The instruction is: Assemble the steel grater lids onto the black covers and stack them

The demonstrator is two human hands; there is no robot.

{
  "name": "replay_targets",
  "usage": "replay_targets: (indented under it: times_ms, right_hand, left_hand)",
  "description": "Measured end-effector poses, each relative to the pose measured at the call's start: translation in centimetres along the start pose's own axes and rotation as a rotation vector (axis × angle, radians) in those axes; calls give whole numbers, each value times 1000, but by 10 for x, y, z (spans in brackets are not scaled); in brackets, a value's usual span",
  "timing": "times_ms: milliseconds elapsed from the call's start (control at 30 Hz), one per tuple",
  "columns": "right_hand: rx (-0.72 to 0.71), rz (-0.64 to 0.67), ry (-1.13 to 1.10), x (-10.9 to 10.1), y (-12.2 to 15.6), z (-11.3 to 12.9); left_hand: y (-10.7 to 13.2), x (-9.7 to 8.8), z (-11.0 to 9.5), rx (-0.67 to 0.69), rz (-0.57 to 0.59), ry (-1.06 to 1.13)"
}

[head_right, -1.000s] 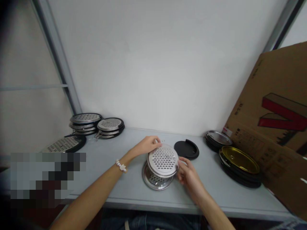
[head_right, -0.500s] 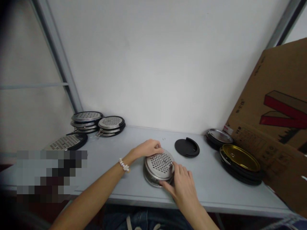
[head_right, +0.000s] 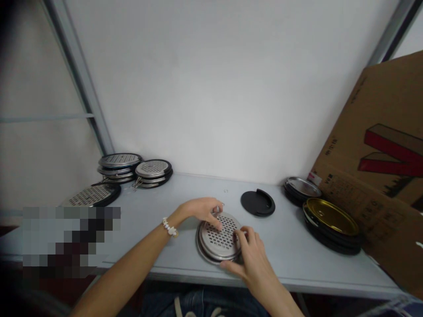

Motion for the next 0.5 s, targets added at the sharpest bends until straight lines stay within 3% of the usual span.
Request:
replay_targets:
  times_ms: [500]
  right_hand:
    - [4,-17,-184,3,-2,9]
  left_hand:
    - [3,-2,11,-6,72,-8]
Point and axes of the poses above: each hand's wrist, its own y-axis away from the middle knuckle, its own x-axis out of the palm, z = x × y, the point moved 9 cm from there along -y, towards the middle knuckle, and after that the axes turned 6 degrees about -x, right-handed, at the moved point
